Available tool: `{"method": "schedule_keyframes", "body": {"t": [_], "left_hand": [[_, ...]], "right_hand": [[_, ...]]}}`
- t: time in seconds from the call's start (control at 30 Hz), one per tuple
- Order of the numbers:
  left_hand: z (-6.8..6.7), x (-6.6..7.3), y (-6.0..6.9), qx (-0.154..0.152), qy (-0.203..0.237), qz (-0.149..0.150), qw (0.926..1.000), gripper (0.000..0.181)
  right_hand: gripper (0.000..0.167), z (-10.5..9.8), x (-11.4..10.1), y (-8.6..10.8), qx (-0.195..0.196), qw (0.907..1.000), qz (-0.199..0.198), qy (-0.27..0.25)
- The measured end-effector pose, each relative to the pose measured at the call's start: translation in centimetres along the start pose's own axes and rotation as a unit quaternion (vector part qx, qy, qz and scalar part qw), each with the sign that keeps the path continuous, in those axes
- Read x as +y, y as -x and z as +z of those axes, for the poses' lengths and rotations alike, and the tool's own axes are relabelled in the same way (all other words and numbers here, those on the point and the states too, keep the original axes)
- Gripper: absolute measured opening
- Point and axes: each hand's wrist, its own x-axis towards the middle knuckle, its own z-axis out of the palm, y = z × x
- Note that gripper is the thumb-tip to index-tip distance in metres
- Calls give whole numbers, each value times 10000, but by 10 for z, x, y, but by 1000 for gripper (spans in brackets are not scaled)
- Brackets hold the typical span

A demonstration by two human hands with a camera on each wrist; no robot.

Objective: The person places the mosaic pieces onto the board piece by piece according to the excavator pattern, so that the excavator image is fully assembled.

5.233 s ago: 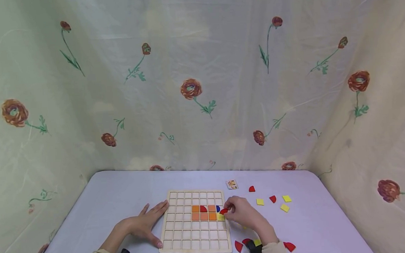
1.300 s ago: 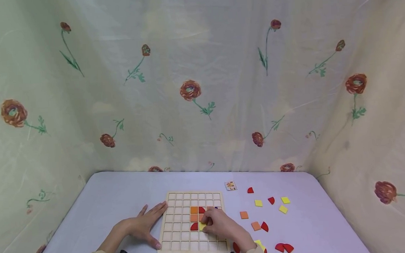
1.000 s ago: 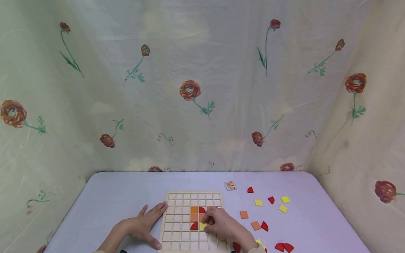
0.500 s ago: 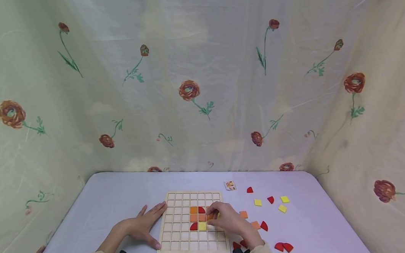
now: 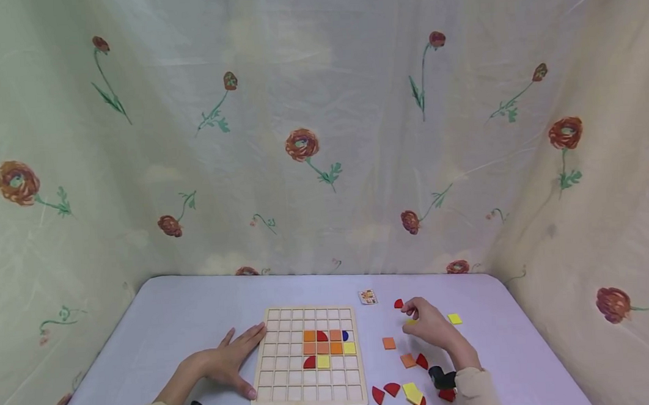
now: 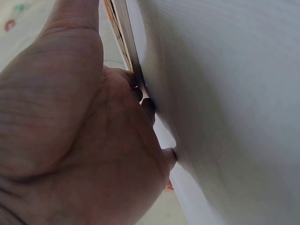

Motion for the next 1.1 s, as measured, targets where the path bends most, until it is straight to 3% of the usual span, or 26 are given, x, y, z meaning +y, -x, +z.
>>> {"method": "schedule_keyframes", "body": {"t": [0.33,0.7,0.9,1.1], "left_hand": [[-1,1,1,11,-9,104,9999,125],[0,-2,-1,-29,-41,4,10000,127],[-1,1,1,-37,-31,-18,10000,126],[-3,3,3,-49,14,-36,10000,126]], "right_hand": [[37,7,38,-12,-57,9982,518,281],[26,11,42,-12,69,9976,644,265],[28,18,29,-8,178,9982,550,170],[31,31,-4,1,-40,9988,450,-186]]}}
